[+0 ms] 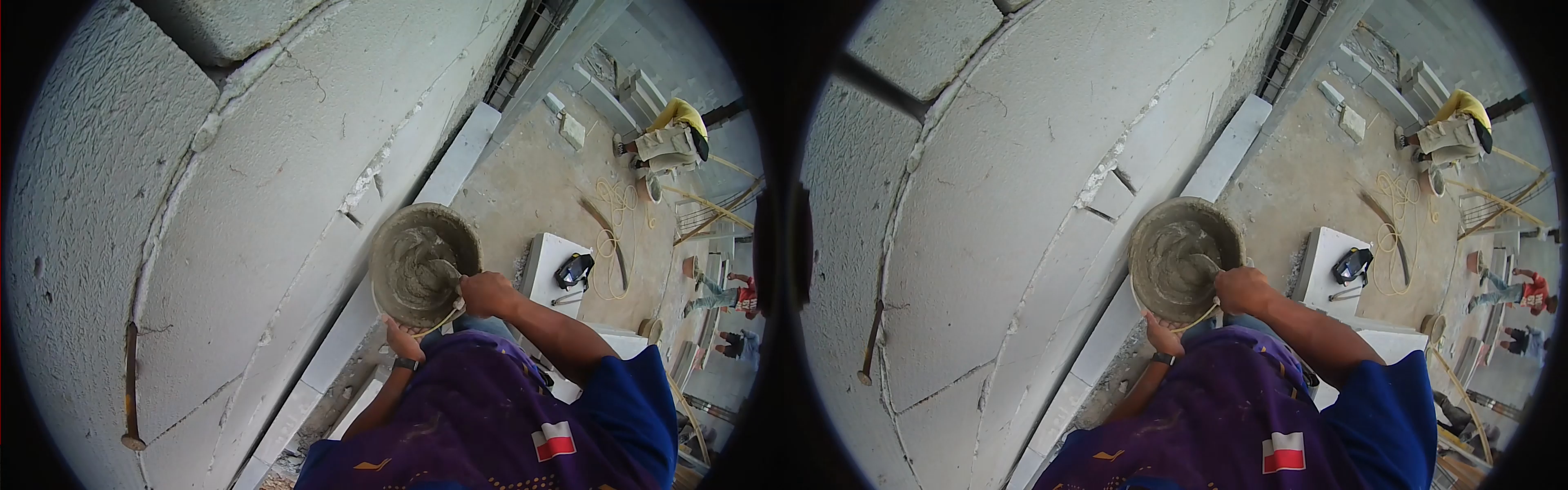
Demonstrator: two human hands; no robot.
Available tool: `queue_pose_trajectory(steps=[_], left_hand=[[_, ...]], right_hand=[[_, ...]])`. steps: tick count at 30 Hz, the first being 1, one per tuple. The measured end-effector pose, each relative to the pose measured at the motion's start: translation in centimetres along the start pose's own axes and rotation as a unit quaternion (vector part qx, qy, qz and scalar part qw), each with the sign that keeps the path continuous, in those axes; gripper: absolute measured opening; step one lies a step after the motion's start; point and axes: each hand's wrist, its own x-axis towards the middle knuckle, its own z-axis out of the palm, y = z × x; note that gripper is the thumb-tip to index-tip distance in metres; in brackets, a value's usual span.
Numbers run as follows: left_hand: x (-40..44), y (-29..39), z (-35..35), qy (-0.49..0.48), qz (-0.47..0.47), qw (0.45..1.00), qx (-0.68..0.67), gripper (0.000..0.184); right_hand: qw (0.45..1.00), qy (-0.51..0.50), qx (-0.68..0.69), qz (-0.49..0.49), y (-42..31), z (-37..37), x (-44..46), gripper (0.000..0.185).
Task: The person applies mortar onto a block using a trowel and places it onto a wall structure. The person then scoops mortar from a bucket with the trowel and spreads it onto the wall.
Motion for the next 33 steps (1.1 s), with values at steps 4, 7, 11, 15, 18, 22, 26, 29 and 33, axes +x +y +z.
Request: queue_pose_trajectory(steps=[4,7,11,15,18,22,26,29,33], left_hand=[[0.3,-0.2,-0.3,0.006,-0.012,1.000,0.002,0.088],[0.7,-0.4,-0.4,-0.003,-0.014,1.000,-0.020,0.088],[0.0,0.3,0.0,0.001,-0.003,1.000,-0.004,0.087],[0.5,0.3,-0.1,-0.012,-0.010,1.000,-0.005,0.086],[1.0,-0.2,-1.2,-0.013,-0.006,1.000,0.009,0.083],[0.7,0.5,-0.3,0.003,-0.003,1.000,0.010,0.083],[0.5,0.3,-0.3,0.001,-0.008,1.000,0.002,0.085],[0.1,0.4,0.4,0.024,-0.016,0.999,-0.016,0.086],[0.2,0.6,0.3,0.007,0.003,1.000,0.010,0.085]], right_hand=[[0.985,0.155,0.023,0.071,1.0,0.1,2.7,0.030],[0.993,0.092,-0.021,0.073,0.1,2.3,5.5,0.034],[0.997,-0.048,-0.040,-0.040,-1.9,-0.9,0.6,0.036],[0.996,0.080,0.035,0.013,-0.8,-1.2,1.6,0.033],[0.988,0.137,0.019,0.070,-1.0,2.1,6.3,0.030],[0.998,0.055,-0.042,0.001,-1.5,4.0,4.0,0.030],[0.999,0.029,-0.030,-0.005,1.3,-1.4,1.3,0.030],[0.988,0.125,-0.009,0.085,1.3,1.0,5.4,0.032],[0.999,0.004,-0.038,0.005,-0.3,3.1,5.7,0.040]])
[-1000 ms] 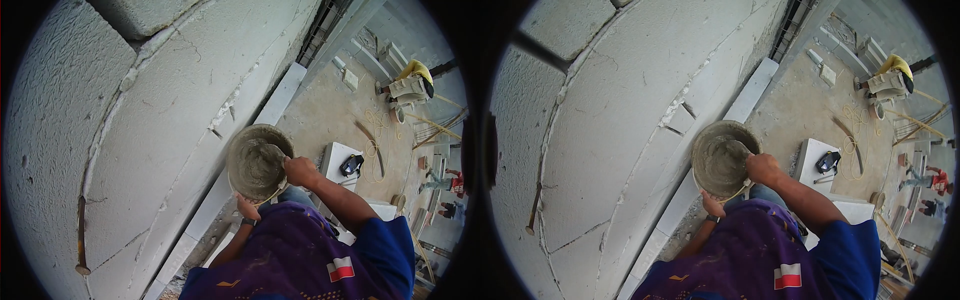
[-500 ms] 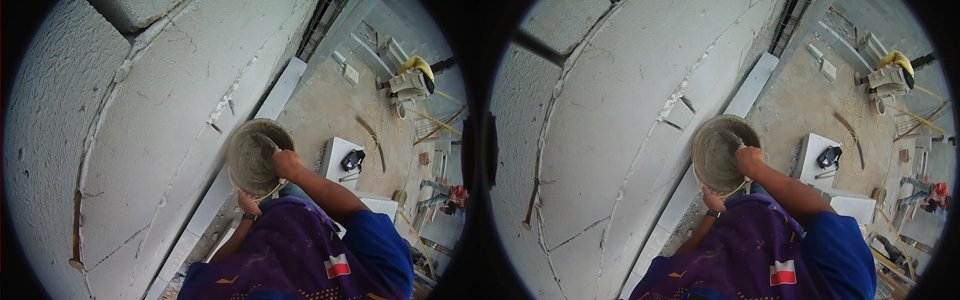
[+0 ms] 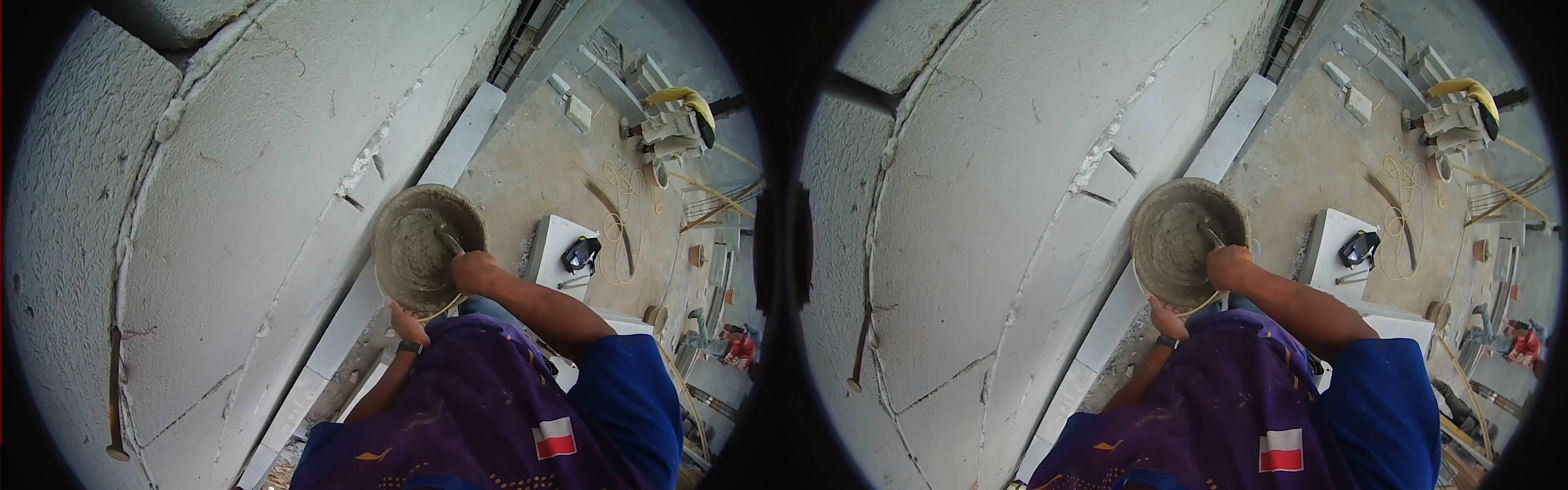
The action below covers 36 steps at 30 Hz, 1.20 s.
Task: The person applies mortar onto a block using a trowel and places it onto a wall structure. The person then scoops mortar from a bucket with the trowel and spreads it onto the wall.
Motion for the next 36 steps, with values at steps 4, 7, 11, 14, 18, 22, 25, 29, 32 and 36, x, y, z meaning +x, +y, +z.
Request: queue_pose_trajectory(steps=[4,7,11,14,18,22,25,29,32,36], left_hand=[[0.2,-0.7,-0.1,0.005,0.024,1.000,-0.007,0.083],[0.4,-0.4,-0.2,0.020,0.016,1.000,0.003,0.080],[1.0,-0.8,-0.8,0.036,0.036,0.999,0.008,0.077],[0.3,0.0,-0.4,0.004,0.021,1.000,-0.002,0.076],[0.3,-0.4,-0.5,0.009,0.022,1.000,-0.010,0.076],[-0.6,0.5,-0.2,-0.004,0.009,1.000,0.010,0.077],[-0.3,0.4,-0.3,-0.007,-0.008,1.000,0.018,0.079],[-0.4,0.1,-1.0,-0.041,-0.042,0.998,0.017,0.081],[-0.5,-0.4,-1.1,-0.024,-0.040,0.999,0.020,0.083],[-1.2,-0.6,-0.3,-0.019,-0.026,0.999,0.021,0.079]], right_hand=[[0.990,-0.037,0.116,-0.069,0.3,-3.9,-1.7,0.023],[0.993,0.082,0.086,-0.015,0.1,-5.2,-1.7,0.028],[0.991,0.124,0.042,0.040,-0.2,-1.6,1.1,0.030],[0.995,0.076,0.056,0.015,-2.7,-0.8,-1.2,0.030],[0.997,0.013,0.079,-0.021,-0.5,-3.6,-6.4,0.033],[0.990,0.068,0.104,0.061,0.5,-1.7,-3.8,0.047],[0.990,0.096,0.098,-0.016,0.2,5.3,1.9,0.045],[0.940,-0.009,0.342,-0.007,-2.4,4.4,1.0,0.037],[0.880,-0.056,0.471,0.007,-3.2,6.5,0.3,0.031],[0.797,-0.090,0.598,-0.002,-1.7,6.6,-1.8,0.023]])
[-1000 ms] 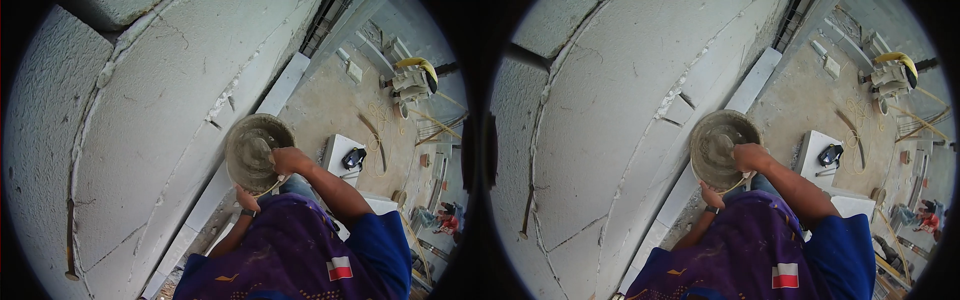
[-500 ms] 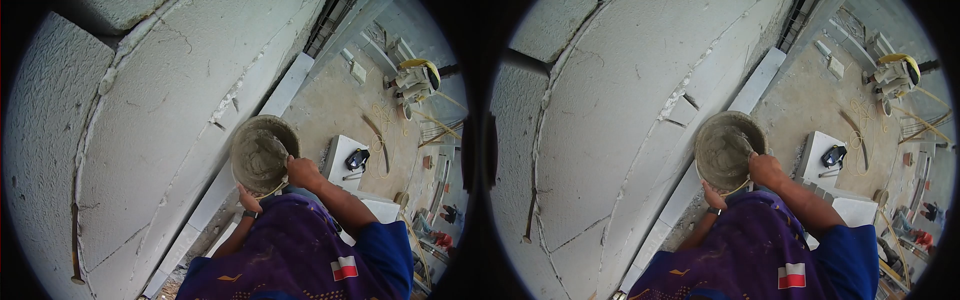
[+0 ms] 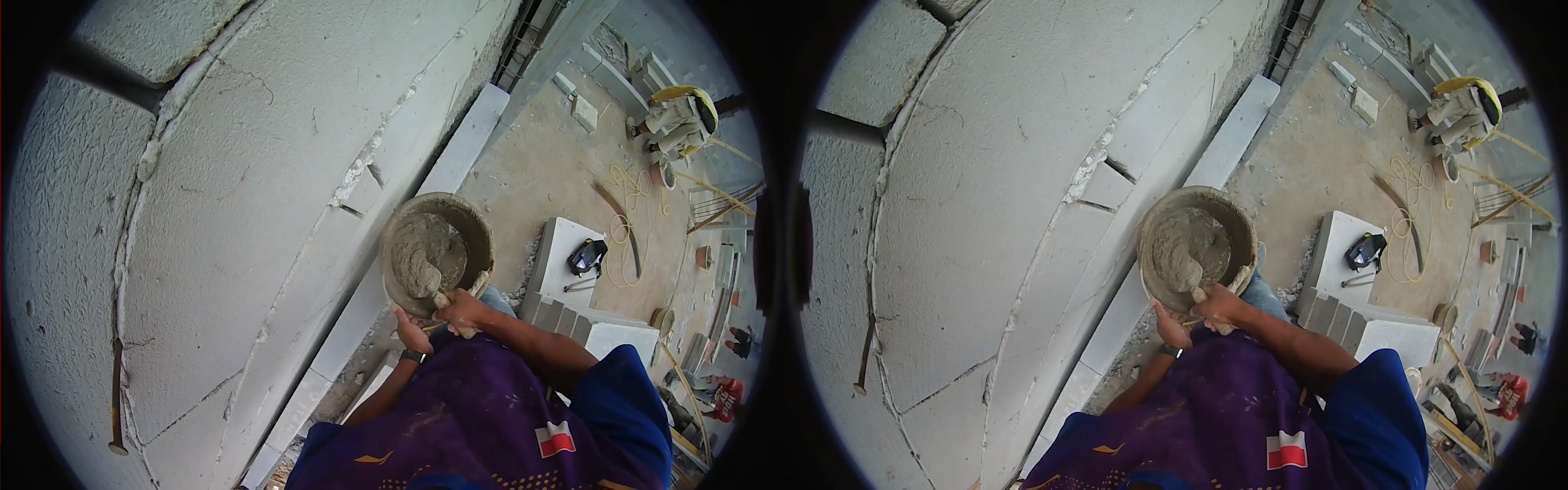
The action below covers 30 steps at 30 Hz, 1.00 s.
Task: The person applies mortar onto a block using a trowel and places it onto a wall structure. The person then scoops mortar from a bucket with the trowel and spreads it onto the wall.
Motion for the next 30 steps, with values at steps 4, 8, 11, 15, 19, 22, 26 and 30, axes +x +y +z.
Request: queue_pose_trajectory(steps=[4,8,11,15,19,22,26,30], left_hand=[[0.1,-0.2,-0.6,-0.020,0.001,1.000,0.006,0.086],[0.9,-0.1,-1.3,0.000,-0.006,0.999,0.035,0.093],[0.8,0.5,-0.7,0.028,-0.006,0.999,0.040,0.091],[1.0,0.6,-0.7,0.035,-0.001,0.998,0.042,0.088],[0.9,1.1,-0.5,0.027,0.014,0.998,0.051,0.087],[1.5,1.1,-1.5,0.012,0.001,0.999,0.047,0.085],[1.3,1.4,-1.1,0.026,0.012,0.998,0.051,0.083],[1.5,1.4,-1.0,0.050,0.015,0.998,0.028,0.080]], right_hand=[[1.000,0.016,0.017,-0.018,2.6,-0.9,-2.7,0.020],[0.996,0.064,-0.051,-0.046,3.0,-2.7,-5.0,0.024],[0.972,0.130,-0.128,-0.145,5.0,-3.4,-5.3,0.033],[0.956,0.158,-0.188,-0.163,3.9,-3.9,-4.7,0.035],[0.992,0.074,-0.009,-0.097,2.8,-4.5,-4.8,0.029],[0.988,0.047,0.067,-0.129,3.9,-4.5,-4.2,0.023],[0.984,0.031,0.114,-0.130,2.3,-4.4,-4.8,0.017],[0.966,0.047,0.200,-0.156,-0.4,-3.8,-6.9,0.013]])
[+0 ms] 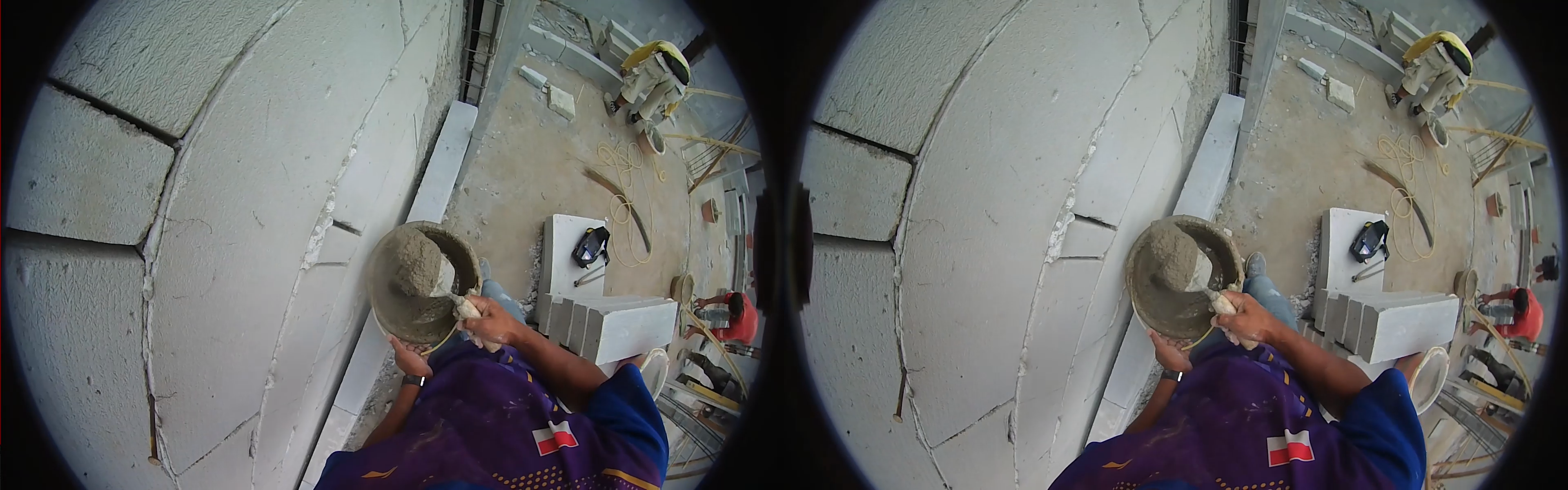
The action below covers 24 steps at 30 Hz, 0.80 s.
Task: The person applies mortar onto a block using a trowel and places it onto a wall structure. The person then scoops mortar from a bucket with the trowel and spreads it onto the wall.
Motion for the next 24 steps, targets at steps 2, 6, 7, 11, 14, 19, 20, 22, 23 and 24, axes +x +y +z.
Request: queue_pose_trajectory(steps=[2,6,7,11,14,19,20,22,23,24], left_hand=[[0.5,-0.1,-0.7,-0.012,-0.016,1.000,0.024,0.085],[1.4,0.2,-1.8,-0.045,-0.036,0.997,0.044,0.094],[1.4,0.3,-1.7,-0.035,-0.040,0.998,0.043,0.094],[1.5,0.1,-2.7,-0.028,-0.045,0.998,0.044,0.092],[2.1,-0.2,-3.3,-0.034,-0.033,0.998,0.032,0.091],[2.4,-1.4,-4.4,0.046,-0.032,0.998,-0.006,0.090],[2.2,-1.6,-4.4,0.070,-0.037,0.997,-0.006,0.090],[1.2,-1.0,-3.0,0.110,-0.027,0.993,0.025,0.091],[0.7,-0.6,-2.2,0.127,-0.012,0.990,0.055,0.091],[-0.2,0.0,-1.1,0.145,0.006,0.986,0.088,0.092]], right_hand=[[0.998,0.037,0.040,-0.019,-1.8,0.5,0.0,0.011],[0.972,0.083,0.204,-0.083,-4.7,-0.7,3.3,0.010],[0.967,0.105,0.212,-0.092,-5.9,-1.1,4.7,0.012],[0.941,0.209,0.219,-0.153,-8.8,-4.2,12.9,0.011],[0.917,0.267,0.239,-0.175,-10.5,-7.8,21.4,0.011],[0.876,0.405,0.117,-0.233,-9.5,-15.6,39.9,0.020],[0.871,0.434,0.054,-0.222,-9.4,-16.9,42.1,0.021],[0.862,0.472,-0.031,-0.180,-10.4,-17.8,43.7,0.037],[0.853,0.491,-0.073,-0.159,-10.8,-17.9,44.0,0.045],[0.849,0.499,-0.078,-0.156,-11.0,-17.8,44.0,0.044]])
